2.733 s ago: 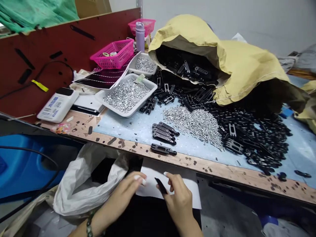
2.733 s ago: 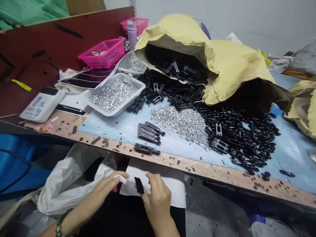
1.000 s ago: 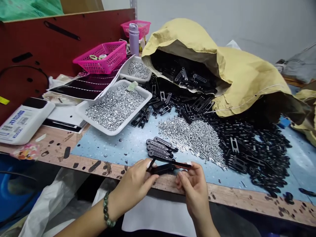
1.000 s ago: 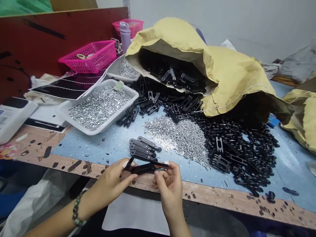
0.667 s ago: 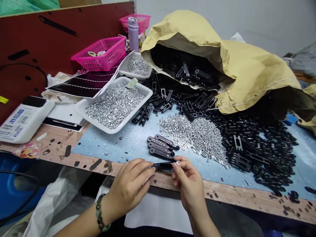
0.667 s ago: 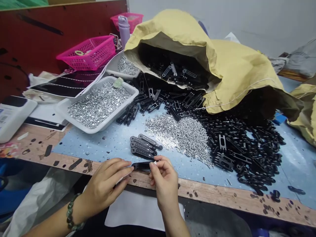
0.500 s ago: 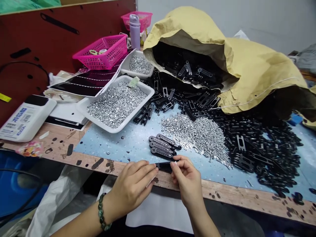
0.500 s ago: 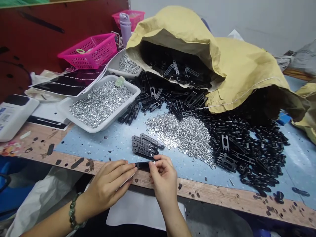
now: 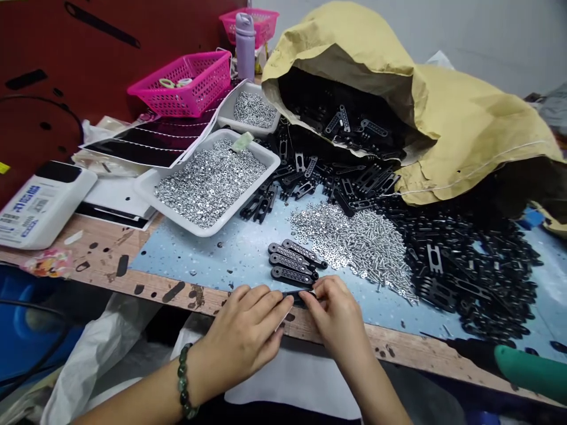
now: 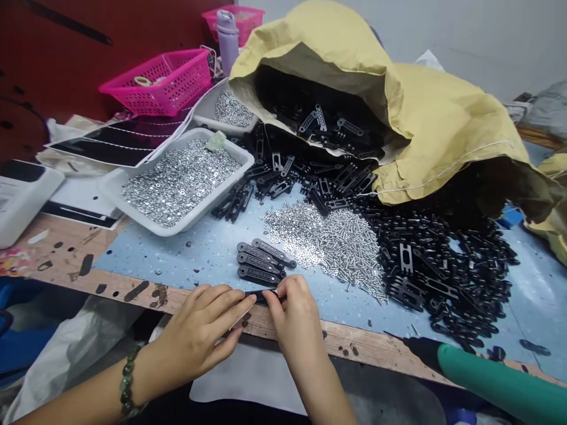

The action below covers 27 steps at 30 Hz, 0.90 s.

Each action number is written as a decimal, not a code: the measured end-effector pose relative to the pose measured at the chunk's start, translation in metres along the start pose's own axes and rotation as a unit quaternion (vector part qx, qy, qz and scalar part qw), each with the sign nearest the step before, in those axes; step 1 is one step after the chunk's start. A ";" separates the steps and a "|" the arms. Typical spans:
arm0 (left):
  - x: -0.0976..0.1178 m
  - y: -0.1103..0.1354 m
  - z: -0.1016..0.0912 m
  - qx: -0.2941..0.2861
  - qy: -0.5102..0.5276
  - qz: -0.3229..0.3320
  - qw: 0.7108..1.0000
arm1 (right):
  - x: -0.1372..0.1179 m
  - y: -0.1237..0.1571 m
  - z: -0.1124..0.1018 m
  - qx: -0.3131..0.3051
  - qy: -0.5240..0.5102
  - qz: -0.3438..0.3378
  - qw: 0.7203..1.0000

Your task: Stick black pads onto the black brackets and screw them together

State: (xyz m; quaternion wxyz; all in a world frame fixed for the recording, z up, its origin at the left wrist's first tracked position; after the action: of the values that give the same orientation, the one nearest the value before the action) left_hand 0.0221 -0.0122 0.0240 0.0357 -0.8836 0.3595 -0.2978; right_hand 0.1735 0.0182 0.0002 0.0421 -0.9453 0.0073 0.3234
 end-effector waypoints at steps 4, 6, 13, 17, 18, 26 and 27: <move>-0.001 -0.002 -0.004 0.007 0.023 -0.012 1.000 | -0.004 0.000 -0.021 0.071 0.174 -0.032 0.982; -0.001 -0.003 -0.007 0.009 0.058 -0.023 0.998 | -0.011 0.006 -0.033 0.103 0.141 -0.058 0.983; -0.006 -0.007 -0.017 -0.016 0.213 -0.077 0.974 | -0.065 0.026 -0.020 -0.081 -0.056 -0.263 0.960; -0.034 -0.001 -0.027 0.035 0.258 -0.174 0.950 | -0.040 0.004 -0.022 -0.039 -0.117 -0.126 0.984; -0.040 0.001 -0.029 0.045 0.254 -0.187 0.948 | -0.031 -0.002 -0.022 -0.031 -0.138 -0.085 0.986; -0.044 -0.007 -0.024 0.060 0.127 -0.092 0.986 | -0.007 -0.031 -0.004 -0.077 -0.344 0.120 0.928; -0.041 -0.009 -0.022 0.056 0.094 -0.065 0.992 | -0.005 -0.031 -0.001 -0.078 -0.347 0.133 0.925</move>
State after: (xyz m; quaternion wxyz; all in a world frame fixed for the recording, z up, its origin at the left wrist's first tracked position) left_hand -0.0079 0.0242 0.0243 0.0321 -0.8696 0.2860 -0.4013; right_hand 0.1711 0.0492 0.0067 -0.0753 -0.7645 0.0925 0.6335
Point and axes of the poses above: each hand's wrist, its own y-axis away from the middle knuckle, its own z-axis out of the palm, x = y × z, the point moved 7 cm from there along -y, towards the middle knuckle, and after that the axes turned 10 degrees about y, right-handed, at the moved point
